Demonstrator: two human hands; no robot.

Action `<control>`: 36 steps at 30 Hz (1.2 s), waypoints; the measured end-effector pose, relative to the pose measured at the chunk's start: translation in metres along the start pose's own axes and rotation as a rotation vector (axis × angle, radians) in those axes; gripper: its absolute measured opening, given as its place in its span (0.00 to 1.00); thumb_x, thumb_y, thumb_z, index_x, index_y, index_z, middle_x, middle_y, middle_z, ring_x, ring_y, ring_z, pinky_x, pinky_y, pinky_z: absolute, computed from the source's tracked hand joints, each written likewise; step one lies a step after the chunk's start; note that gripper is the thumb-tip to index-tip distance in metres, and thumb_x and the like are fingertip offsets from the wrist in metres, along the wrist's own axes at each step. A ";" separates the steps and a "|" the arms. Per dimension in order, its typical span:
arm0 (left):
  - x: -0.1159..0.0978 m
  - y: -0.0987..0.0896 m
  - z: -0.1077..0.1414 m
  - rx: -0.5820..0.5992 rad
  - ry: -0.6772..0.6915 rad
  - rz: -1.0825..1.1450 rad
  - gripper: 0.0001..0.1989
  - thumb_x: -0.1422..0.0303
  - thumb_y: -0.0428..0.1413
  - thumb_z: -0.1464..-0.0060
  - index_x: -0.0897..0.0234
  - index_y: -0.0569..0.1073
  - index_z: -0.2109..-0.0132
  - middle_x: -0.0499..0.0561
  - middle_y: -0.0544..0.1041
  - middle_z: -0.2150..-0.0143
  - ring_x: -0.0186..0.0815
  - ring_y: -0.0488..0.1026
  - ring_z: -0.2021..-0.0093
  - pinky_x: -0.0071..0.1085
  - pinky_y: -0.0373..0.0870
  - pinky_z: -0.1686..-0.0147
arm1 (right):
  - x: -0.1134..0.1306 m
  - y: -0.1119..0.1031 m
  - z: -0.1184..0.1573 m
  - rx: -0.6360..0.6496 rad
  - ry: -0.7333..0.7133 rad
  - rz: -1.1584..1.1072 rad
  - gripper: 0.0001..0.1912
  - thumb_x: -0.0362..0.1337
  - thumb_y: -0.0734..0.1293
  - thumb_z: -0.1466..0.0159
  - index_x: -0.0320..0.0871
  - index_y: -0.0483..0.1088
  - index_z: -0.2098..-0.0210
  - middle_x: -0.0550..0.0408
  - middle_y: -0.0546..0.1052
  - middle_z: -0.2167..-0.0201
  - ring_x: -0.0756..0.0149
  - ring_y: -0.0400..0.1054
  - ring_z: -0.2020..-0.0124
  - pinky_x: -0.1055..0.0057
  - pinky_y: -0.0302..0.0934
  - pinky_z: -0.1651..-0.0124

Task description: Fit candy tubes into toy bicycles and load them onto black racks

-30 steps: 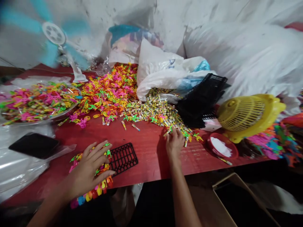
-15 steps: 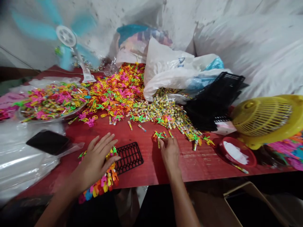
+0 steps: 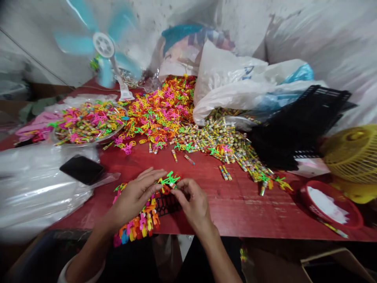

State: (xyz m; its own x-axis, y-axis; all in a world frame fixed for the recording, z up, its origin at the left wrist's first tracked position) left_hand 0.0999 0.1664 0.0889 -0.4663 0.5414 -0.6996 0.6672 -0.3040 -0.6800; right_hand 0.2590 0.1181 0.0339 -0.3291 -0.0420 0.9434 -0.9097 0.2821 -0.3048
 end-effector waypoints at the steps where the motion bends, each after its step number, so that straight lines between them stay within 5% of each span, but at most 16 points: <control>1: -0.002 -0.002 -0.001 0.001 -0.016 0.035 0.15 0.64 0.48 0.37 0.56 0.71 0.46 0.48 0.77 0.48 0.38 0.69 0.43 0.42 0.65 0.42 | 0.002 0.003 0.000 -0.019 0.035 -0.089 0.12 0.43 0.71 0.43 0.45 0.66 0.67 0.61 0.71 0.76 0.71 0.64 0.77 0.75 0.58 0.74; 5: 0.001 -0.006 0.001 0.009 -0.096 0.127 0.13 0.67 0.53 0.41 0.56 0.72 0.49 0.48 0.78 0.51 0.38 0.74 0.50 0.36 0.72 0.50 | -0.003 0.009 -0.002 -0.035 0.166 -0.358 0.20 0.43 0.75 0.49 0.45 0.65 0.62 0.59 0.73 0.72 0.68 0.67 0.73 0.74 0.62 0.71; 9: 0.001 -0.004 0.005 0.017 -0.057 0.139 0.17 0.71 0.53 0.42 0.57 0.69 0.45 0.48 0.76 0.49 0.36 0.74 0.50 0.33 0.72 0.50 | 0.004 0.021 0.000 0.210 0.141 -0.333 0.12 0.44 0.70 0.43 0.44 0.71 0.64 0.57 0.71 0.70 0.67 0.66 0.70 0.73 0.62 0.68; 12: -0.005 -0.004 0.005 -0.067 0.042 -0.034 0.16 0.74 0.49 0.40 0.60 0.69 0.46 0.52 0.76 0.52 0.37 0.72 0.51 0.35 0.71 0.50 | 0.017 0.027 0.003 0.270 0.058 -0.241 0.08 0.41 0.71 0.43 0.44 0.72 0.68 0.58 0.69 0.70 0.68 0.65 0.69 0.73 0.61 0.66; 17: -0.010 -0.002 0.002 -0.117 0.138 -0.242 0.19 0.74 0.45 0.38 0.62 0.63 0.41 0.55 0.74 0.51 0.41 0.69 0.48 0.42 0.68 0.47 | 0.014 0.037 -0.004 0.244 -0.003 -0.199 0.06 0.39 0.67 0.41 0.44 0.66 0.71 0.59 0.67 0.73 0.70 0.62 0.72 0.75 0.60 0.70; 21: 0.009 -0.002 0.002 -0.082 0.062 -0.313 0.23 0.68 0.48 0.37 0.61 0.56 0.37 0.57 0.70 0.42 0.42 0.65 0.41 0.45 0.62 0.41 | -0.019 0.040 -0.016 0.116 0.057 -0.184 0.10 0.43 0.67 0.42 0.44 0.66 0.67 0.59 0.71 0.76 0.67 0.65 0.75 0.72 0.62 0.70; 24: 0.023 0.006 0.002 -0.002 0.009 -0.399 0.20 0.65 0.47 0.36 0.63 0.61 0.39 0.58 0.67 0.39 0.43 0.60 0.36 0.48 0.54 0.37 | -0.036 0.052 -0.023 0.090 0.083 -0.217 0.11 0.45 0.67 0.43 0.44 0.67 0.67 0.58 0.74 0.77 0.65 0.68 0.76 0.70 0.64 0.69; 30: 0.027 0.011 -0.002 0.074 -0.062 -0.365 0.13 0.67 0.47 0.36 0.63 0.68 0.48 0.55 0.76 0.49 0.40 0.70 0.47 0.45 0.58 0.40 | -0.050 0.075 -0.024 0.121 0.142 -0.211 0.11 0.45 0.66 0.42 0.45 0.67 0.65 0.63 0.70 0.82 0.69 0.63 0.85 0.74 0.59 0.80; 36: 0.023 0.011 -0.001 0.040 -0.020 -0.371 0.12 0.68 0.47 0.36 0.64 0.68 0.48 0.53 0.77 0.51 0.39 0.71 0.49 0.44 0.59 0.42 | -0.046 0.073 -0.018 0.150 0.089 -0.091 0.03 0.36 0.63 0.41 0.45 0.67 0.66 0.63 0.70 0.80 0.71 0.61 0.85 0.76 0.56 0.80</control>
Point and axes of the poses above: each hand's wrist, its own z-axis away from the middle knuckle, its own y-axis out of the palm, x = y × z, the point moved 7 cm from there along -z, towards the middle knuckle
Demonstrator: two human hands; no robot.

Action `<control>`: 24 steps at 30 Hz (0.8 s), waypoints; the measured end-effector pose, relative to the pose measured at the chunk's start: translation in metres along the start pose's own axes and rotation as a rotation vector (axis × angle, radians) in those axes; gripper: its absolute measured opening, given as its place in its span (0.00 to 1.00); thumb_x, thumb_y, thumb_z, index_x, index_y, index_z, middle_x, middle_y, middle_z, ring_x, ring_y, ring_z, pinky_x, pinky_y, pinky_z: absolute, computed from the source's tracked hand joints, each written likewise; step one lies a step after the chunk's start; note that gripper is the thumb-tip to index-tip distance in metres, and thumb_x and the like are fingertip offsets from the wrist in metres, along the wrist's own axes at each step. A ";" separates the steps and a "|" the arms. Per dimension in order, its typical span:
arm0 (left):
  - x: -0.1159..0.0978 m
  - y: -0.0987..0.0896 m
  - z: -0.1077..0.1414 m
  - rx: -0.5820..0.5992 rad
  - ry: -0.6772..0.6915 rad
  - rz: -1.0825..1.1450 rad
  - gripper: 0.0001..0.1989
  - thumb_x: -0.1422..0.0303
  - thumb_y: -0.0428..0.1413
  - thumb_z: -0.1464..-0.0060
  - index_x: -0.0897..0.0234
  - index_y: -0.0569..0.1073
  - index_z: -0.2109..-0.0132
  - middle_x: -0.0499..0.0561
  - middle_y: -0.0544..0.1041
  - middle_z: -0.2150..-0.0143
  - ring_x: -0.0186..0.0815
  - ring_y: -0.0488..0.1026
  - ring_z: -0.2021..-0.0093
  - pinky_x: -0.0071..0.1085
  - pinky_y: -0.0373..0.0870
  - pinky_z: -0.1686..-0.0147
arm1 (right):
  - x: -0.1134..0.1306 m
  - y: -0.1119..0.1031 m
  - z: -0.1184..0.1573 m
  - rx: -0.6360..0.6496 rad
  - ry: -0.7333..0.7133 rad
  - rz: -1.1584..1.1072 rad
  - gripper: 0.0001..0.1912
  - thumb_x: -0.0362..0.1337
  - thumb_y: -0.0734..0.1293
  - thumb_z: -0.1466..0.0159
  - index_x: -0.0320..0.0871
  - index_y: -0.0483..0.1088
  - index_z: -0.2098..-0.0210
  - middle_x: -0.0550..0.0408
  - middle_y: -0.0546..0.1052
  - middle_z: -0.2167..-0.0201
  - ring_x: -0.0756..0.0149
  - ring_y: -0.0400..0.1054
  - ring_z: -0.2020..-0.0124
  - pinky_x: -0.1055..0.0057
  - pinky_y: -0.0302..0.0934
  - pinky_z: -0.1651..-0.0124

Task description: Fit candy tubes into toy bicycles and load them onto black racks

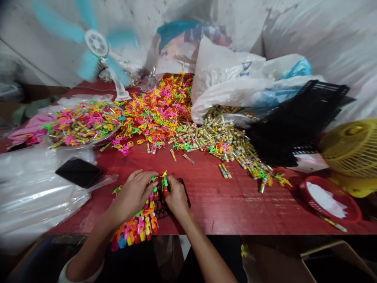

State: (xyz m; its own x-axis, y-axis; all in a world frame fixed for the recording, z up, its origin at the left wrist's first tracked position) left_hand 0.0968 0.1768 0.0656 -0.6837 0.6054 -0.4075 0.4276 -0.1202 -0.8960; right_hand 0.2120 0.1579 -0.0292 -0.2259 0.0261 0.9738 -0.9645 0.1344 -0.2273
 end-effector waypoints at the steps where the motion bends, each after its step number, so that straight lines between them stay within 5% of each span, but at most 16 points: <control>1: 0.000 0.001 0.000 -0.010 0.006 -0.006 0.12 0.69 0.47 0.36 0.64 0.68 0.48 0.53 0.77 0.51 0.39 0.71 0.49 0.44 0.59 0.42 | 0.000 0.000 0.001 0.010 0.009 -0.005 0.02 0.35 0.62 0.41 0.45 0.66 0.67 0.63 0.69 0.81 0.71 0.61 0.85 0.76 0.55 0.81; 9: -0.006 0.002 0.001 0.008 0.057 -0.035 0.19 0.64 0.47 0.36 0.63 0.63 0.41 0.56 0.73 0.45 0.41 0.68 0.45 0.45 0.57 0.42 | 0.020 0.005 0.008 0.013 -0.245 0.414 0.15 0.23 0.57 0.44 0.42 0.69 0.64 0.51 0.75 0.68 0.64 0.69 0.68 0.73 0.60 0.66; 13: -0.010 0.002 0.000 0.004 0.091 -0.055 0.16 0.62 0.48 0.37 0.60 0.68 0.46 0.54 0.75 0.47 0.42 0.69 0.46 0.47 0.56 0.43 | 0.023 0.013 0.008 0.074 -0.294 0.402 0.14 0.24 0.57 0.42 0.42 0.70 0.62 0.51 0.76 0.66 0.63 0.70 0.65 0.72 0.62 0.63; 15: -0.007 0.003 -0.001 -0.018 0.096 -0.065 0.15 0.61 0.47 0.37 0.61 0.69 0.48 0.54 0.76 0.50 0.42 0.70 0.48 0.47 0.57 0.44 | 0.023 -0.003 0.006 0.019 -0.324 0.362 0.12 0.26 0.58 0.40 0.43 0.70 0.62 0.52 0.76 0.65 0.64 0.70 0.64 0.72 0.63 0.62; 17: -0.005 0.005 -0.001 -0.047 0.115 -0.073 0.16 0.59 0.46 0.37 0.61 0.69 0.47 0.54 0.77 0.50 0.43 0.71 0.49 0.47 0.57 0.45 | 0.018 -0.047 0.004 -0.172 -0.315 0.380 0.10 0.30 0.58 0.37 0.44 0.70 0.60 0.52 0.75 0.64 0.64 0.69 0.63 0.70 0.63 0.60; 19: -0.003 0.006 -0.001 -0.068 0.130 -0.079 0.17 0.58 0.45 0.37 0.60 0.69 0.47 0.54 0.77 0.50 0.42 0.72 0.49 0.47 0.57 0.45 | 0.009 -0.117 0.007 -0.490 -0.221 0.491 0.10 0.36 0.59 0.35 0.42 0.69 0.58 0.49 0.73 0.63 0.61 0.68 0.63 0.67 0.63 0.59; 22: 0.000 0.007 -0.002 -0.085 0.129 -0.091 0.18 0.57 0.44 0.37 0.60 0.70 0.48 0.53 0.78 0.51 0.42 0.72 0.50 0.46 0.57 0.45 | -0.007 -0.226 0.025 -0.895 0.081 0.786 0.15 0.38 0.62 0.39 0.36 0.69 0.56 0.39 0.70 0.60 0.51 0.64 0.56 0.58 0.59 0.55; 24: 0.002 0.008 -0.003 -0.091 0.125 -0.097 0.19 0.56 0.44 0.37 0.60 0.70 0.48 0.53 0.78 0.51 0.42 0.73 0.50 0.46 0.58 0.46 | -0.019 -0.276 0.039 -1.008 0.243 0.859 0.16 0.37 0.64 0.42 0.33 0.69 0.57 0.35 0.69 0.59 0.46 0.62 0.55 0.55 0.56 0.54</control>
Point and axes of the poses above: each hand's wrist, its own z-axis away from the middle knuckle, its own y-axis out of the palm, x = y × z, the point moved 7 cm from there along -z, towards the middle knuckle
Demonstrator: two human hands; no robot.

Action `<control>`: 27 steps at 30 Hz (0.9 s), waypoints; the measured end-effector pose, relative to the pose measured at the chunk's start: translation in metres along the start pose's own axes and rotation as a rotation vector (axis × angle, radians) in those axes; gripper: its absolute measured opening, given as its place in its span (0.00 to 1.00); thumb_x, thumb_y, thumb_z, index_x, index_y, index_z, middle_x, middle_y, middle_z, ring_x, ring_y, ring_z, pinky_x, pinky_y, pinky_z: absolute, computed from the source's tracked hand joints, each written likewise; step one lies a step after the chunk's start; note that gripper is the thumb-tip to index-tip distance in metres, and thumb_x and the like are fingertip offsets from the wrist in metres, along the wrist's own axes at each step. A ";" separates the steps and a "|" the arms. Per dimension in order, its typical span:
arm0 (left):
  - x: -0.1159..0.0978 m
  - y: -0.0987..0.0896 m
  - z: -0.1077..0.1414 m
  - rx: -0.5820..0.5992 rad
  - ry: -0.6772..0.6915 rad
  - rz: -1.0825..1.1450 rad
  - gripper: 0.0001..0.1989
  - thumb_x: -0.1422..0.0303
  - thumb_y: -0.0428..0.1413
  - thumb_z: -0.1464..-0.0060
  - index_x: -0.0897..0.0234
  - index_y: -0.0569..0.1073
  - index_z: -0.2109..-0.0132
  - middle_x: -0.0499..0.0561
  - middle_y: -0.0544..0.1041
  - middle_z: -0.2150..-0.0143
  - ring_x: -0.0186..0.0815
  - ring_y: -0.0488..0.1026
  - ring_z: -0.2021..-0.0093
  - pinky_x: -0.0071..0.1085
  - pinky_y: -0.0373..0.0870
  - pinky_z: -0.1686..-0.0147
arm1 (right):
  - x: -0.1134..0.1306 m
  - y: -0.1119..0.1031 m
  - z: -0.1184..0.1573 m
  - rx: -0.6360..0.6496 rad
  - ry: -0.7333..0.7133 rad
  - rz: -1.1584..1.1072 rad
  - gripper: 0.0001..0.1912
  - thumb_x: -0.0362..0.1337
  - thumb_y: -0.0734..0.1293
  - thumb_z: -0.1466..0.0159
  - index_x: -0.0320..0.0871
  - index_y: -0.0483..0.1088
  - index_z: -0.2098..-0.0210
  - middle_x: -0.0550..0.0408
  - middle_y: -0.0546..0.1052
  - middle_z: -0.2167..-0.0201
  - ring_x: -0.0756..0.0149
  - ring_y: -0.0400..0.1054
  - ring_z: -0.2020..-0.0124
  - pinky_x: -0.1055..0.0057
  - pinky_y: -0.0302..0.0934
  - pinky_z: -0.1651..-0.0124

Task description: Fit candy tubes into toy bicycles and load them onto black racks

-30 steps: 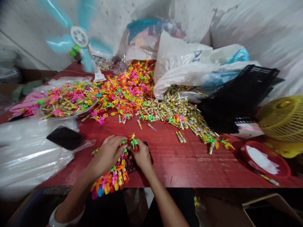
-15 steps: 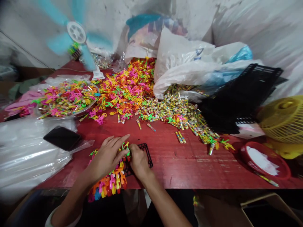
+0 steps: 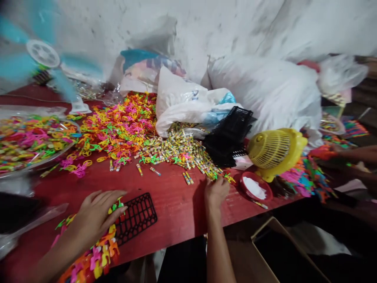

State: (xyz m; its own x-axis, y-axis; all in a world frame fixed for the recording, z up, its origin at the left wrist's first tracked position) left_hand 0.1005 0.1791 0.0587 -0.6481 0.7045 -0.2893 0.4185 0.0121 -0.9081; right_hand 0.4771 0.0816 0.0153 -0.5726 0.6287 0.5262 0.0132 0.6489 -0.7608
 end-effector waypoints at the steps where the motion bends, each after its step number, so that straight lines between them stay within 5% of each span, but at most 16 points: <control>1: 0.000 0.000 0.000 -0.002 0.000 -0.002 0.19 0.55 0.44 0.37 0.60 0.70 0.48 0.53 0.78 0.52 0.42 0.73 0.51 0.46 0.58 0.47 | -0.013 -0.003 -0.008 0.004 0.024 0.019 0.16 0.36 0.64 0.43 0.34 0.69 0.58 0.35 0.69 0.60 0.46 0.63 0.56 0.55 0.56 0.56; 4: 0.002 0.001 -0.001 -0.002 0.002 -0.001 0.19 0.55 0.45 0.38 0.59 0.71 0.49 0.52 0.78 0.52 0.43 0.73 0.51 0.45 0.59 0.48 | -0.025 0.002 -0.004 0.066 -0.007 -0.027 0.12 0.35 0.63 0.44 0.37 0.69 0.61 0.41 0.71 0.63 0.52 0.66 0.62 0.61 0.58 0.61; 10: 0.004 0.000 -0.001 -0.081 0.041 -0.001 0.20 0.52 0.45 0.39 0.57 0.72 0.50 0.51 0.79 0.54 0.43 0.75 0.54 0.43 0.63 0.50 | 0.013 0.026 0.036 0.184 -0.213 -0.168 0.12 0.38 0.63 0.44 0.41 0.69 0.61 0.49 0.75 0.66 0.58 0.69 0.66 0.66 0.62 0.63; 16: 0.001 -0.001 0.000 -0.092 0.036 0.000 0.19 0.53 0.45 0.38 0.58 0.71 0.49 0.52 0.79 0.53 0.44 0.74 0.53 0.45 0.62 0.49 | 0.017 0.013 0.040 0.202 -0.220 -0.170 0.05 0.38 0.64 0.44 0.45 0.70 0.74 0.51 0.74 0.76 0.58 0.67 0.72 0.67 0.58 0.69; 19: -0.001 -0.001 0.001 -0.050 0.012 0.005 0.19 0.56 0.45 0.37 0.60 0.70 0.48 0.53 0.78 0.51 0.43 0.73 0.51 0.46 0.60 0.47 | 0.023 0.010 0.047 0.240 -0.194 -0.212 0.08 0.42 0.64 0.43 0.44 0.72 0.70 0.50 0.76 0.74 0.59 0.68 0.72 0.67 0.59 0.69; 27: -0.005 -0.002 0.004 0.073 -0.076 0.036 0.21 0.60 0.48 0.37 0.63 0.63 0.40 0.57 0.74 0.45 0.44 0.67 0.43 0.49 0.57 0.42 | 0.095 0.036 0.117 0.629 -0.126 -0.741 0.17 0.50 0.68 0.45 0.41 0.70 0.69 0.53 0.74 0.73 0.62 0.68 0.71 0.68 0.63 0.66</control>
Point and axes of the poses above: each hand's wrist, its own z-axis away from the middle knuckle, its own y-axis out of the palm, x = y × z, the point moved 7 cm from there along -z, towards the middle knuckle
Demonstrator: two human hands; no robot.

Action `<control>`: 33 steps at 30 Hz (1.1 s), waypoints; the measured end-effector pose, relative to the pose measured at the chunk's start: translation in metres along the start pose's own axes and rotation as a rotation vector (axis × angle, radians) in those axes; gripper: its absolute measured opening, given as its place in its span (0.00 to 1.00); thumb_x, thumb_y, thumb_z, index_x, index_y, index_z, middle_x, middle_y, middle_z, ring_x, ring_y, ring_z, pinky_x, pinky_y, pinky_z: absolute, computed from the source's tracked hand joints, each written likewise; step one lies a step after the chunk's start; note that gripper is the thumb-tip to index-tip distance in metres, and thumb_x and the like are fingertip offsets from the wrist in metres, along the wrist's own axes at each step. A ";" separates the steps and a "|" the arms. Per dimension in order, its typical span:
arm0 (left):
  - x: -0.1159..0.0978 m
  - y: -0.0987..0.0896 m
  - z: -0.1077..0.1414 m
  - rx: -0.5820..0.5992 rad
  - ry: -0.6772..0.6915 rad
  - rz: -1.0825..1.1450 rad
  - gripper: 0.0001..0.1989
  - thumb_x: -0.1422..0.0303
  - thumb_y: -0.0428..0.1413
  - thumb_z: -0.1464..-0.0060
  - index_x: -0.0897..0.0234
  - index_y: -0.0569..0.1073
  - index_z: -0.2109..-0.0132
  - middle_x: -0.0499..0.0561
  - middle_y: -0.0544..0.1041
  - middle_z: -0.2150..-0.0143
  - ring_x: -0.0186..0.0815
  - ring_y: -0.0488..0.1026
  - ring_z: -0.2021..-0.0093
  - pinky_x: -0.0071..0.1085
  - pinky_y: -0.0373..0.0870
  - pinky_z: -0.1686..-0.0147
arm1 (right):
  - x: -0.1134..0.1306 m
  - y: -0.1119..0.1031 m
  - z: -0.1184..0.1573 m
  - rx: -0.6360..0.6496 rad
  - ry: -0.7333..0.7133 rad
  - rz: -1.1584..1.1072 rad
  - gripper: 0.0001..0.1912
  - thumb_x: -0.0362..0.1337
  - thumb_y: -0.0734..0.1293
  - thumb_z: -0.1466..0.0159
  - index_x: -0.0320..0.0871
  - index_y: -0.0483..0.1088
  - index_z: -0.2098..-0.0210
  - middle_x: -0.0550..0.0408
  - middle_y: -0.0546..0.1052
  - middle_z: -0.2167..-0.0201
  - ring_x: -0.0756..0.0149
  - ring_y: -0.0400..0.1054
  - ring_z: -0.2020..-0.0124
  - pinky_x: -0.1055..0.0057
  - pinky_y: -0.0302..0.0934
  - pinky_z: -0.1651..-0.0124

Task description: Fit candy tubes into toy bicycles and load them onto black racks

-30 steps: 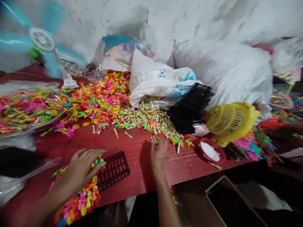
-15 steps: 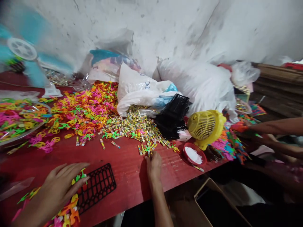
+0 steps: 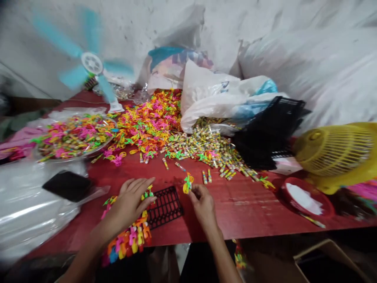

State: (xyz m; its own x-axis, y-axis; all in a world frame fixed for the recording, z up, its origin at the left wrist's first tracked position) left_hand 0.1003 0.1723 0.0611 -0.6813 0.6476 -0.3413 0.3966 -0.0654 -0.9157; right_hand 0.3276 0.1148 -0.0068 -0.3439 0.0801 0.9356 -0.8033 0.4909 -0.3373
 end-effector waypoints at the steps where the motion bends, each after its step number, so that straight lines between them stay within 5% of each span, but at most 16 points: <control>1: -0.001 -0.001 0.000 0.014 -0.009 0.018 0.21 0.61 0.48 0.37 0.63 0.63 0.40 0.57 0.72 0.43 0.44 0.66 0.41 0.50 0.56 0.41 | 0.005 0.015 0.005 0.071 0.023 -0.092 0.17 0.50 0.69 0.45 0.41 0.70 0.69 0.54 0.73 0.74 0.63 0.67 0.71 0.69 0.62 0.67; 5: -0.009 -0.009 -0.002 0.033 -0.018 0.147 0.19 0.66 0.46 0.36 0.62 0.63 0.40 0.56 0.69 0.40 0.41 0.62 0.38 0.50 0.51 0.37 | 0.028 0.058 0.024 0.322 0.125 -0.344 0.17 0.49 0.71 0.46 0.41 0.71 0.68 0.57 0.71 0.76 0.68 0.64 0.74 0.73 0.60 0.71; 10: -0.007 -0.020 -0.009 -0.026 -0.059 0.368 0.10 0.70 0.50 0.39 0.60 0.72 0.52 0.51 0.78 0.54 0.37 0.72 0.51 0.44 0.60 0.41 | 0.050 0.075 0.034 0.464 0.145 -0.410 0.16 0.48 0.72 0.46 0.41 0.70 0.74 0.60 0.69 0.80 0.70 0.61 0.77 0.74 0.58 0.73; 15: -0.003 -0.020 -0.009 -0.097 -0.045 0.293 0.07 0.71 0.53 0.41 0.61 0.72 0.55 0.49 0.78 0.59 0.38 0.73 0.54 0.46 0.58 0.41 | 0.050 0.081 0.032 0.428 0.124 -0.383 0.17 0.50 0.73 0.48 0.42 0.71 0.69 0.59 0.72 0.77 0.69 0.64 0.76 0.73 0.61 0.72; 22: -0.004 -0.006 -0.003 0.061 0.003 0.169 0.17 0.67 0.53 0.40 0.61 0.66 0.45 0.55 0.70 0.41 0.42 0.63 0.39 0.48 0.54 0.38 | 0.023 0.084 0.029 0.305 0.201 -0.337 0.21 0.55 0.71 0.48 0.42 0.69 0.70 0.54 0.76 0.77 0.62 0.71 0.75 0.66 0.68 0.68; 29: -0.004 -0.003 -0.002 0.086 0.007 0.150 0.18 0.67 0.51 0.39 0.59 0.65 0.43 0.53 0.72 0.43 0.40 0.65 0.41 0.48 0.50 0.37 | 0.014 0.084 0.076 0.309 0.221 -0.367 0.19 0.53 0.71 0.46 0.44 0.70 0.66 0.55 0.76 0.77 0.63 0.71 0.79 0.68 0.69 0.72; 33: -0.002 -0.001 -0.002 0.085 0.010 0.142 0.18 0.66 0.52 0.39 0.60 0.65 0.43 0.54 0.72 0.43 0.40 0.65 0.41 0.49 0.51 0.37 | 0.017 0.089 0.092 0.279 0.102 -0.296 0.12 0.47 0.69 0.43 0.45 0.70 0.69 0.57 0.75 0.78 0.65 0.69 0.79 0.71 0.67 0.76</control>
State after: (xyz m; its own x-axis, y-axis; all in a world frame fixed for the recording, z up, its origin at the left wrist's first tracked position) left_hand 0.1028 0.1728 0.0630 -0.6160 0.6343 -0.4671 0.4345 -0.2210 -0.8731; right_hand 0.2056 0.0801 -0.0307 -0.0395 0.0633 0.9972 -0.9661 0.2525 -0.0543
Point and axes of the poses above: each hand's wrist, its own z-axis away from the middle knuckle, its own y-axis out of the palm, x = y × z, the point moved 7 cm from there along -z, towards the middle knuckle
